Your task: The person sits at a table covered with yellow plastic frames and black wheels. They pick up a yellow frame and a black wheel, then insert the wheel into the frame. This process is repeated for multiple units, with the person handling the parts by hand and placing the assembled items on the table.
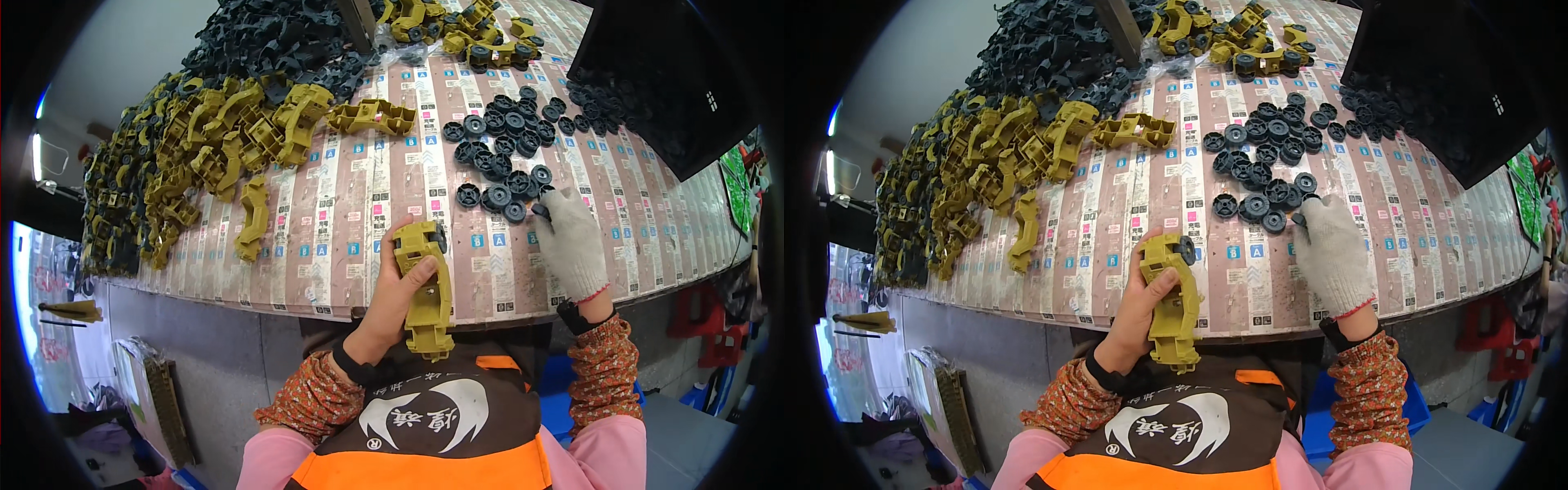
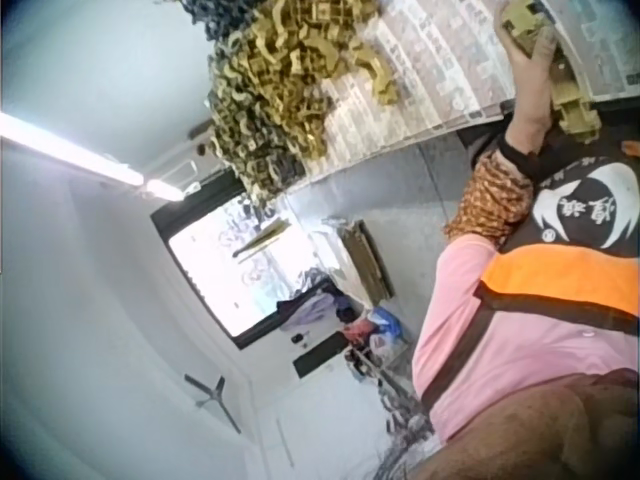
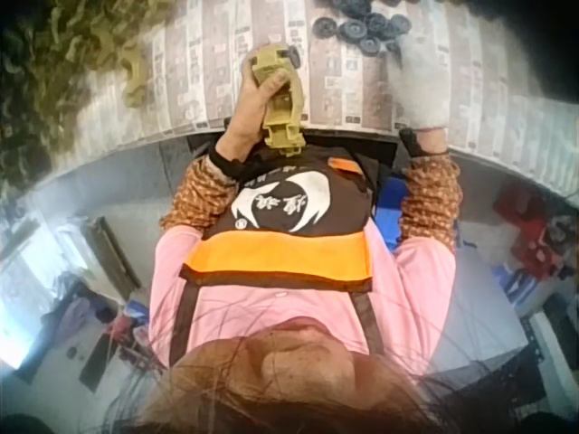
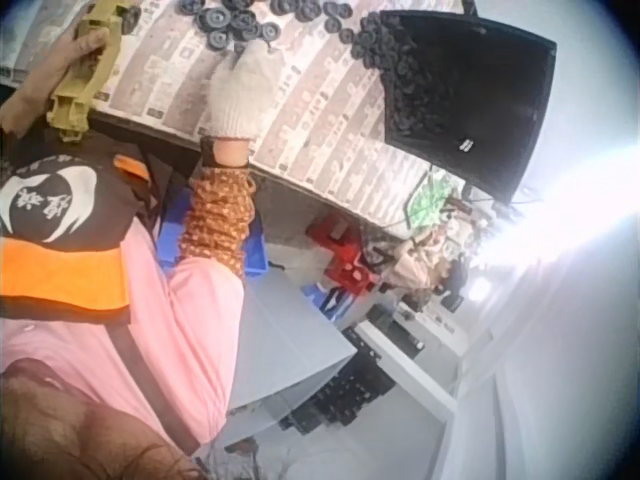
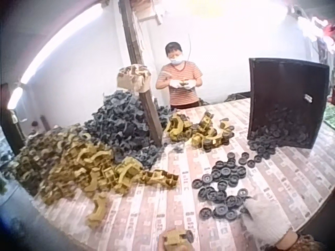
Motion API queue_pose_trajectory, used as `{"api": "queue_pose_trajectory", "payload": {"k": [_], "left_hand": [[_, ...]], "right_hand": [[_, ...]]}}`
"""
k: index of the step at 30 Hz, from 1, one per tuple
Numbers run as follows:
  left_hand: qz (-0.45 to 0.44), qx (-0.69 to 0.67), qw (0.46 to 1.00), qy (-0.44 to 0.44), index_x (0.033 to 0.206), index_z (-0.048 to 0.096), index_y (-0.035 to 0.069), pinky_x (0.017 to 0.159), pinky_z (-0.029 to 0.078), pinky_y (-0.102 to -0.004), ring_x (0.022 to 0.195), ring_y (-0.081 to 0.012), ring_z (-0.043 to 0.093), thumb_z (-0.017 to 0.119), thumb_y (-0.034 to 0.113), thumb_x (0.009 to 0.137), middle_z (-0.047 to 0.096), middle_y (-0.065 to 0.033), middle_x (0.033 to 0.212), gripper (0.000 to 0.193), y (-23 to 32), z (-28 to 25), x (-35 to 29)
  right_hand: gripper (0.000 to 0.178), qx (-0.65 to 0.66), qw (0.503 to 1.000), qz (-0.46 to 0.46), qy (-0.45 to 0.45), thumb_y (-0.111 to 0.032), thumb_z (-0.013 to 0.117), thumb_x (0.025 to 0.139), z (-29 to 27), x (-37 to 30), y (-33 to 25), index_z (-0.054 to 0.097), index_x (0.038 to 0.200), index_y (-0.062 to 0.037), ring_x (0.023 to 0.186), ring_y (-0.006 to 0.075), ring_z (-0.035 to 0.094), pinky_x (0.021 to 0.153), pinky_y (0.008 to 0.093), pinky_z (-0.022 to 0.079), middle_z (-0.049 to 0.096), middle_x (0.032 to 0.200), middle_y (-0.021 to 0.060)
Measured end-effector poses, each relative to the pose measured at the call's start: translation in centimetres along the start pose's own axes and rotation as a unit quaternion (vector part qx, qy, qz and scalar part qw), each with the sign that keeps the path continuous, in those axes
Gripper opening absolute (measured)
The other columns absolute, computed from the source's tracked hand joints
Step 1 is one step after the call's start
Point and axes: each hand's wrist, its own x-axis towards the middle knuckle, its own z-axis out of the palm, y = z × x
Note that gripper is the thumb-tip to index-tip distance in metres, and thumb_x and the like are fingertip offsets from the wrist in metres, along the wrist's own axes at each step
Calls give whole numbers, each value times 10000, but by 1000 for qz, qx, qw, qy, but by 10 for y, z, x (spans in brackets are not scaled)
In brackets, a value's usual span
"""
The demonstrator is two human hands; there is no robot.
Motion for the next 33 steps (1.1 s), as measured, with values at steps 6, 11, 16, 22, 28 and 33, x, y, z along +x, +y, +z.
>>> {"api": "queue_pose_trajectory", "payload": {"k": [6,11,16,22,28,33], "left_hand": [[21,-74,996,46,1612,284,200,910,621,-367,1119,-171,638,686,138,1047,555,-64,1330,696,10,8,2],[65,-113,990,61,1628,284,195,847,644,-344,1050,-164,676,665,182,1064,578,-54,1295,681,14,10,4],[100,-71,990,73,1651,287,183,869,630,-339,1065,-161,676,687,217,1054,593,-53,1303,719,17,17,3],[130,-31,987,90,1633,297,181,902,618,-346,1077,-178,663,722,162,1028,584,-65,1318,739,14,16,0],[181,23,980,81,1628,258,180,957,561,-314,1099,-144,620,737,119,1018,578,-65,1296,778,12,20,-1],[191,16,979,66,1627,256,194,970,556,-312,1117,-144,618,716,73,1022,576,-59,1302,770,12,20,-3]], "right_hand": [[195,142,989,22,-27,-69,687,921,-13,-26,-23,668,1108,-20,926,362,672,801,438,534,679,971,182],[217,349,927,53,-123,-38,666,923,-16,-55,-82,715,1134,-37,884,266,726,814,376,565,720,967,162],[240,371,919,60,-119,-15,689,905,-1,-78,-101,694,1145,-18,874,322,719,795,387,566,703,969,164],[273,355,928,34,-111,-11,689,906,1,-79,-110,675,1178,-13,899,390,705,812,417,562,699,1003,197],[320,342,934,22,-97,7,672,912,5,-86,-112,669,1232,-2,921,370,716,813,402,564,714,1038,206],[327,402,898,85,-157,17,637,947,4,-82,-109,672,1272,9,878,260,724,782,362,560,730,1020,170]]}}
